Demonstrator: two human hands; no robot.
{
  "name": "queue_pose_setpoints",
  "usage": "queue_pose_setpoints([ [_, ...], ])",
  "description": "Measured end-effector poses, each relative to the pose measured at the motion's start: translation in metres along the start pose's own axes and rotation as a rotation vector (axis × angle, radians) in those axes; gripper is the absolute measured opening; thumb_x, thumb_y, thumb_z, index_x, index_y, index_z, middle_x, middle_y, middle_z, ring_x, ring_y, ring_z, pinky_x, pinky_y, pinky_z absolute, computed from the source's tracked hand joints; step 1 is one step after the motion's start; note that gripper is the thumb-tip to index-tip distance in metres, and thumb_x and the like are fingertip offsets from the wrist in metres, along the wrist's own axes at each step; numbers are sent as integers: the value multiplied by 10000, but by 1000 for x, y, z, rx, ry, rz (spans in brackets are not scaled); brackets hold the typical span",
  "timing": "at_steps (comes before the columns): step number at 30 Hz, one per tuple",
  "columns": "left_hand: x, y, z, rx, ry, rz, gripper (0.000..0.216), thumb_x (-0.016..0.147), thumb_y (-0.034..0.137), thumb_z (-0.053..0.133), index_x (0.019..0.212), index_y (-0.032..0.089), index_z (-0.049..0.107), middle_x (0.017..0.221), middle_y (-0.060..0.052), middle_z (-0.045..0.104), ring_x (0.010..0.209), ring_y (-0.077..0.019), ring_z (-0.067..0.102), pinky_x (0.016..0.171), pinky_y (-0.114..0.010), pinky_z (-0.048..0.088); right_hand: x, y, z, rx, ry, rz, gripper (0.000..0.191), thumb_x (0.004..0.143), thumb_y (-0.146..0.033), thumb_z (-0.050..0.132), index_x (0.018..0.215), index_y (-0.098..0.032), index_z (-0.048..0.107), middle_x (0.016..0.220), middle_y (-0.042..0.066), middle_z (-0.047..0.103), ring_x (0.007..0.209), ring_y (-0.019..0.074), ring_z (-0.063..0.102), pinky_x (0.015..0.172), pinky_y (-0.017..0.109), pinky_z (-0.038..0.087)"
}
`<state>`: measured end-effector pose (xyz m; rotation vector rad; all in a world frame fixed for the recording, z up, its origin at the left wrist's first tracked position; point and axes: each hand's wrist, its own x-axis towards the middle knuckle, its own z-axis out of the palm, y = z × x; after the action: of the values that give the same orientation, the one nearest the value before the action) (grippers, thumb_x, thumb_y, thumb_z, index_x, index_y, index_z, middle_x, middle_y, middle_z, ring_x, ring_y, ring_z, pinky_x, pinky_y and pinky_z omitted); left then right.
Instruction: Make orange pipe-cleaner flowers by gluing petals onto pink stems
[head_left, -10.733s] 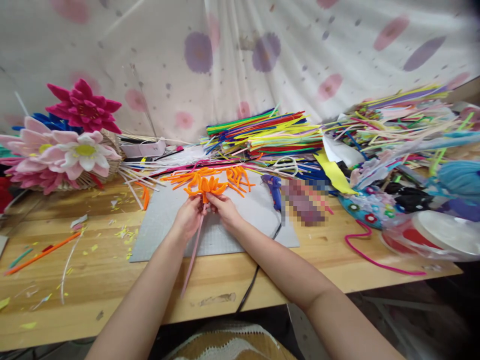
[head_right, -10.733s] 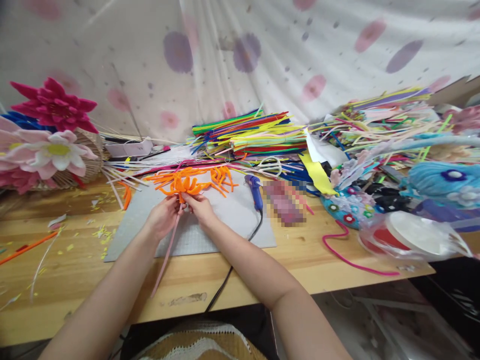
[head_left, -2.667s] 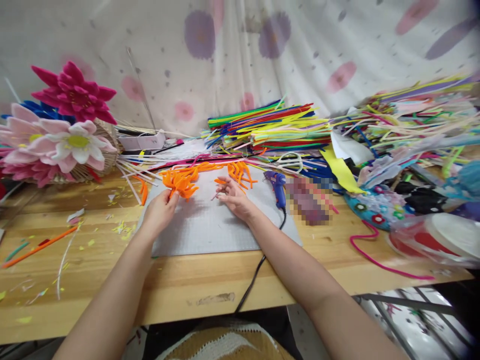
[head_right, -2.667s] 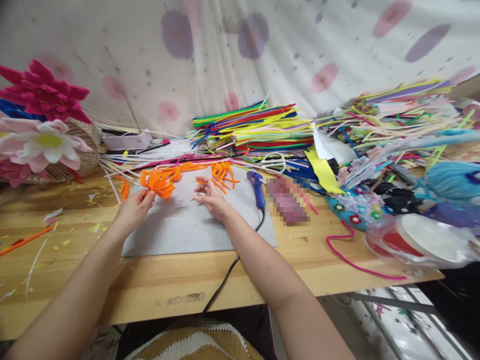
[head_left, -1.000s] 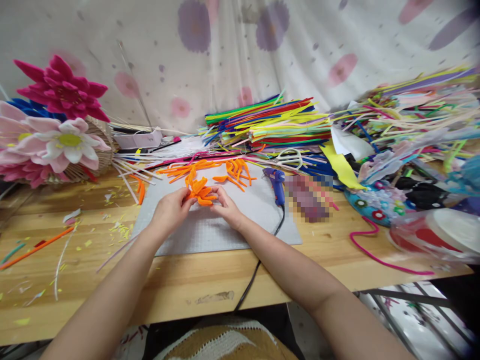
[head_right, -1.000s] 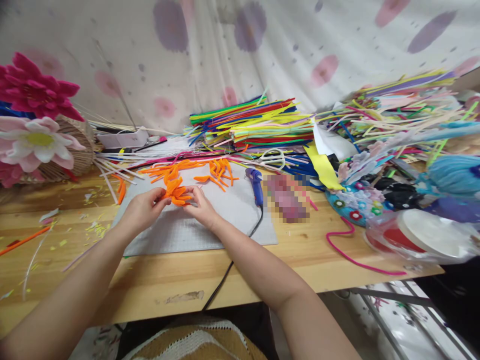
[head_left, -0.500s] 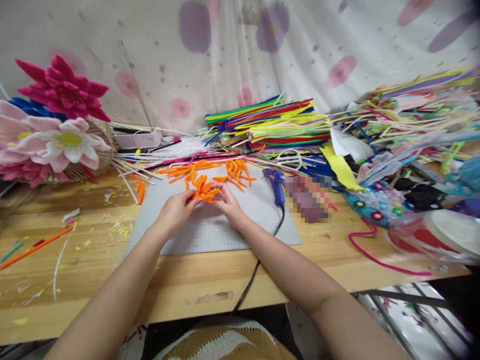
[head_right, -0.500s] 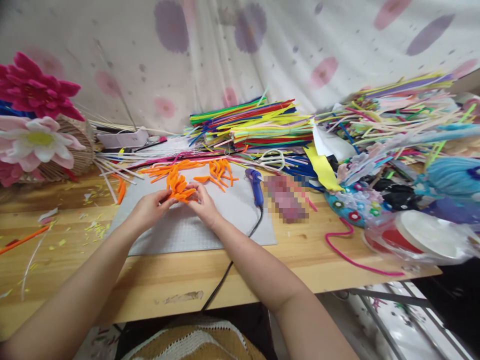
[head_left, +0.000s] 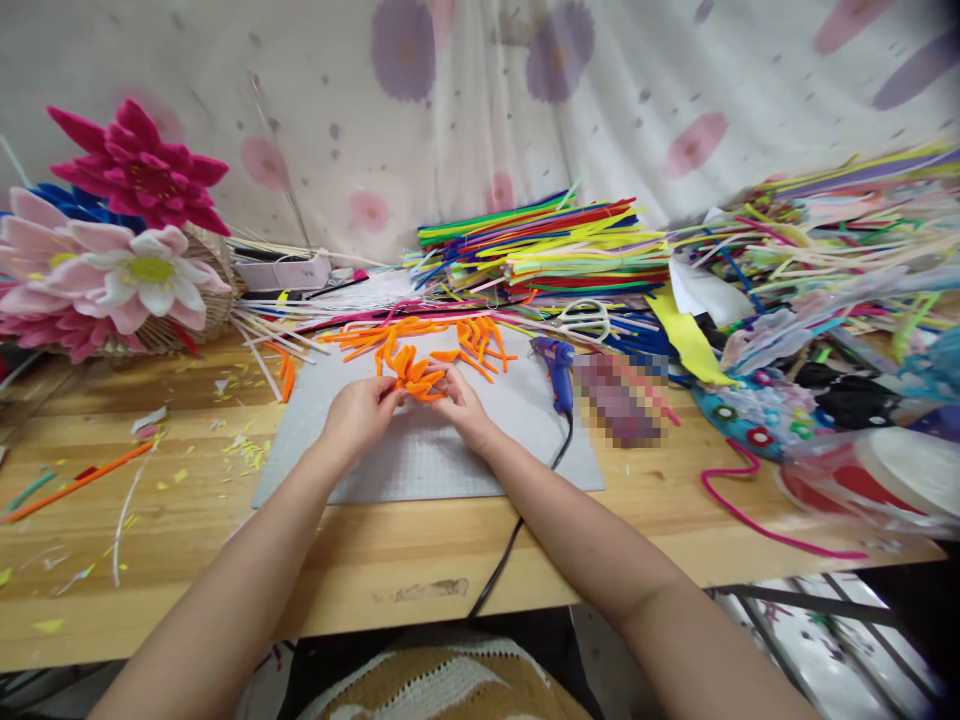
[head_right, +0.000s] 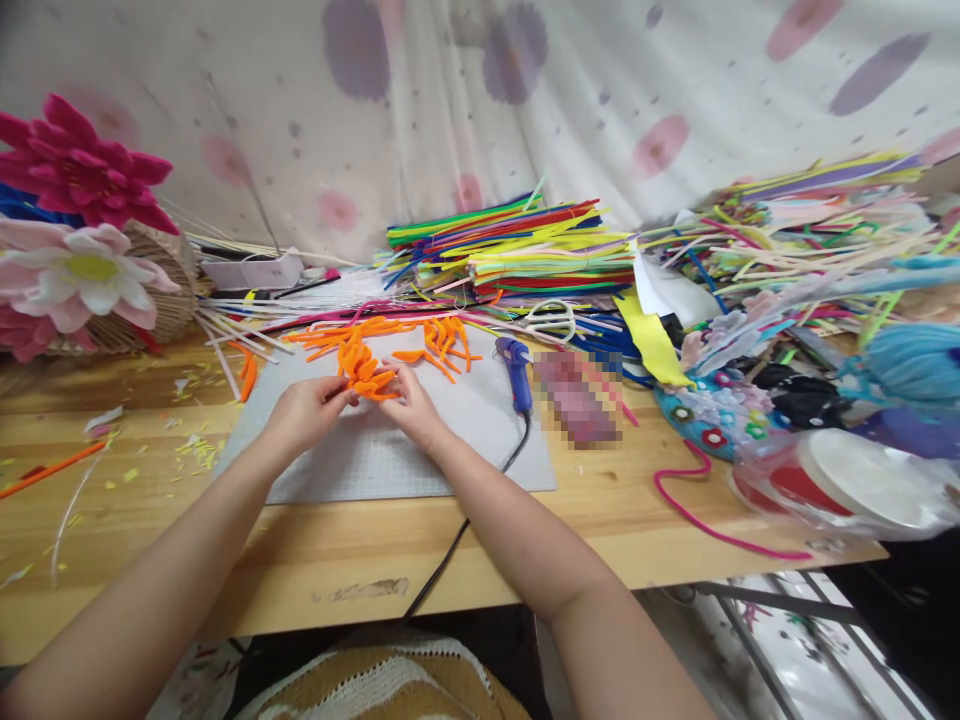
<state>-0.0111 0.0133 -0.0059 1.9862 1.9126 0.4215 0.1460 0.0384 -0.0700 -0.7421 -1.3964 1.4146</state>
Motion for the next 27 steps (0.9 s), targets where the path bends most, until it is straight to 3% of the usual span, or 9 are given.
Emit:
queue_pose_setpoints([
  [3,5,1,3,-115,-9,1,334,806,409,429,781,170,661,739,-61,674,661,-177,569,579,-260,344,2,-2,0,-14,73,-21,401,628,-225,549,1006,-226,418,1092,48,513,1019,181,540,895,347,432],
  [8,11,4,11,-623,-221,-127,308,735,412,552,791,136,677,770,-60,675,581,-127,531,486,-226,376,1,-7,-2,-121,140,-49,387,616,-232,536,986,-214,422,1081,59,495,1005,190,535,849,334,444],
  [13,9,9,14,-966,-220,-277,282,602,348,717,738,105,669,616,-28,611,534,-100,521,423,-190,393,0,-7,-4,-173,125,-37,431,600,-215,517,1018,-202,413,1056,63,502,992,203,536,855,355,438],
  [19,8,9,19,-1112,-290,-292,261,597,291,740,741,91,654,666,-48,646,495,-87,535,369,-173,403,1,-5,-6,-218,104,-50,436,589,-171,480,1020,-199,422,1041,51,504,963,185,536,864,346,428],
  [27,10,18,33,-1065,-106,-219,181,657,248,697,705,101,603,586,-19,603,431,-69,492,327,-153,384,6,-10,-8,-153,141,7,310,594,-191,468,896,-217,400,865,-5,546,836,153,579,739,284,454],
])
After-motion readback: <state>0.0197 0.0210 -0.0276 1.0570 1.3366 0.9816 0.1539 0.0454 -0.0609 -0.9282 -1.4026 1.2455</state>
